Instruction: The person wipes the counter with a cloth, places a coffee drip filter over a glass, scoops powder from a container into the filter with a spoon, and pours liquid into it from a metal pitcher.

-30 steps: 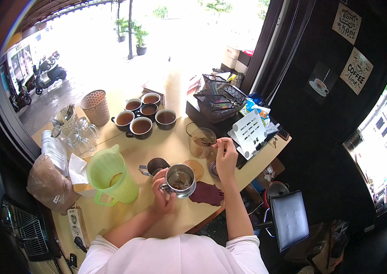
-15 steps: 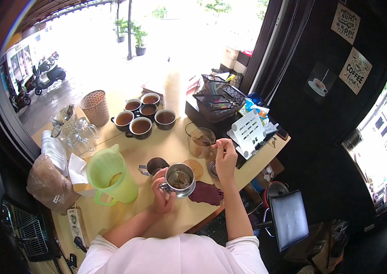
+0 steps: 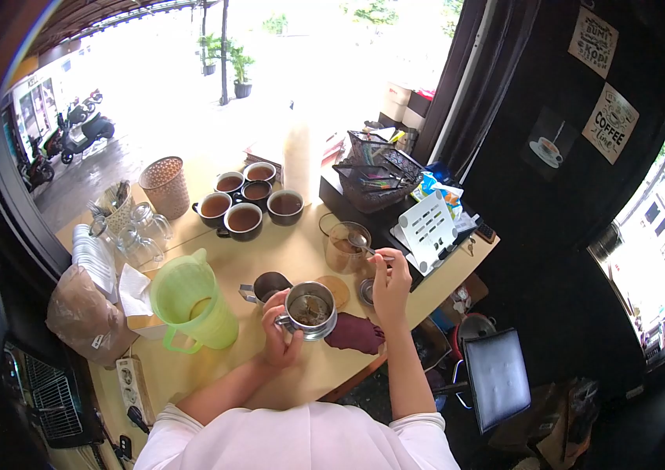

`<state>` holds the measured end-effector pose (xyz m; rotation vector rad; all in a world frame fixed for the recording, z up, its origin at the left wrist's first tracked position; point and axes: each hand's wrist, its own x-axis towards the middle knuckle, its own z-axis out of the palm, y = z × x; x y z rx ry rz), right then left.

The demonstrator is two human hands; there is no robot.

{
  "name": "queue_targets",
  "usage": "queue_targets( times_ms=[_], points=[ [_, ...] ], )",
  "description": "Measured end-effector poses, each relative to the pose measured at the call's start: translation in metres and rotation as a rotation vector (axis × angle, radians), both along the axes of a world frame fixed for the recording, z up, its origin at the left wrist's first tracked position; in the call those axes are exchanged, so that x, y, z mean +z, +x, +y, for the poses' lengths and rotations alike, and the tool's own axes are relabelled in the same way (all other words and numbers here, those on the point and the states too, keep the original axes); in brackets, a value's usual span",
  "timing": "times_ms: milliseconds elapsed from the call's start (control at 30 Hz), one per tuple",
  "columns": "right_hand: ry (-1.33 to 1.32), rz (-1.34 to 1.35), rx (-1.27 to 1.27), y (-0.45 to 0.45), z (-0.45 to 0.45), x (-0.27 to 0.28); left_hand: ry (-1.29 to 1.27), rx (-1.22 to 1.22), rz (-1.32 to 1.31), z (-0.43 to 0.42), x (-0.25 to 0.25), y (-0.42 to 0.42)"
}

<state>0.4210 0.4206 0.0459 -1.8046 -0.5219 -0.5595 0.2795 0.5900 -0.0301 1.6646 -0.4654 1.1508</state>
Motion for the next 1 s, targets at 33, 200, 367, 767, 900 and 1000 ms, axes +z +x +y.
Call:
queue_targets(
  times_ms=[33, 200, 367, 767, 900, 1000],
  points=[
    [0.033, -0.002, 0.008, -0.004, -0.003, 0.001, 0.001, 0.000, 0.000, 0.000, 0.000, 0.000],
    [0.190, -0.044, 0.128, -0.040, -0.022, 0.022, 0.009, 0.002, -0.004, 0.000, 0.000, 0.000],
    [0.320, -0.193, 0.364, -0.077, -0.037, 0.041, 0.007, -0.010, -0.012, 0.000, 0.000, 0.001],
    [0.454, 0.182, 0.544, -0.102, -0.037, 0.030, 0.007, -0.037, -0.002, -0.001, -0.004, 0.002],
    [0.458, 0.306, 0.456, -0.100, -0.027, 0.034, 0.002, -0.039, 0.003, -0.001, -0.004, 0.003],
    [0.510, 0.354, 0.417, -0.099, -0.019, 0.039, 0.001, -0.046, -0.006, -0.001, -0.003, 0.003]
  ],
)
